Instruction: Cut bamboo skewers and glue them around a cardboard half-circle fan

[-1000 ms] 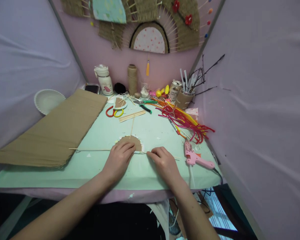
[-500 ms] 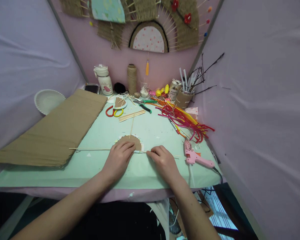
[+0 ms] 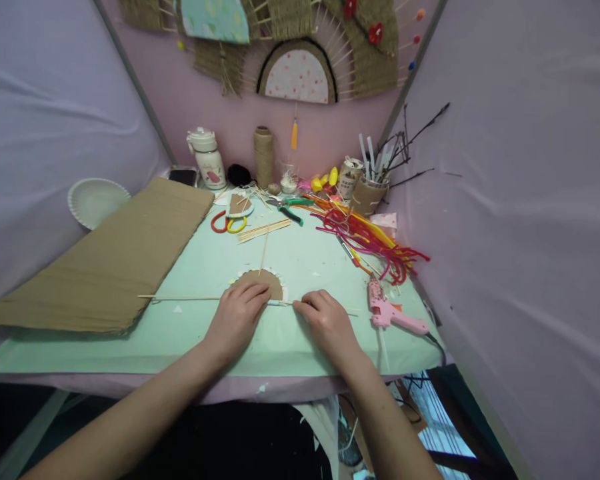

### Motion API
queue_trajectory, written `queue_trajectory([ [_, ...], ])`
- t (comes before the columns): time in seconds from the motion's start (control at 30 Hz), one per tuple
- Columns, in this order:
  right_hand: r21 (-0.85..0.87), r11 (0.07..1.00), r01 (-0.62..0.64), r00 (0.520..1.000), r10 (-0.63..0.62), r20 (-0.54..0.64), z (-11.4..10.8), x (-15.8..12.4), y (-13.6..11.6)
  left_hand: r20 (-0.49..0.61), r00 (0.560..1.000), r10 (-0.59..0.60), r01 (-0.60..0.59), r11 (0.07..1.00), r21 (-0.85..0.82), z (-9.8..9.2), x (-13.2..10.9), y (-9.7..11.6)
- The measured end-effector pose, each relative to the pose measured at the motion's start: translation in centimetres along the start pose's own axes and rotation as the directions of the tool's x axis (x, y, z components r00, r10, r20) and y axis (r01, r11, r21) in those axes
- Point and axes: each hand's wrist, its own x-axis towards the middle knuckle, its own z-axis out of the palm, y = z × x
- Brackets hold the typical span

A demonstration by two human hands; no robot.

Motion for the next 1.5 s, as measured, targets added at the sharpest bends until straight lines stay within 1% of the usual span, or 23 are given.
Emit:
queue_trajectory([
  [0.97,-0.004,1.0,-0.006,1.0,0.006,-0.006,0.31,-0.15,0.09,-0.006,1.0,-0.007,0.006,1.0,-0.016,0.1,-0.04,-0.07],
  [1.3,-0.08,0.997,-0.017,1.0,0.017,-0.006,0.03,-0.17,-0.13,0.001,1.0,-0.005,0.005,1.0,-0.017,-0.05,0.01,0.02],
  [1.5,-0.019,1.0,-0.015,1.0,0.015,-0.006,0.06,-0.13,-0.08,0.009,1.0,-0.009,0.009,1.0,-0.02,0.03,0.0,-0.03],
])
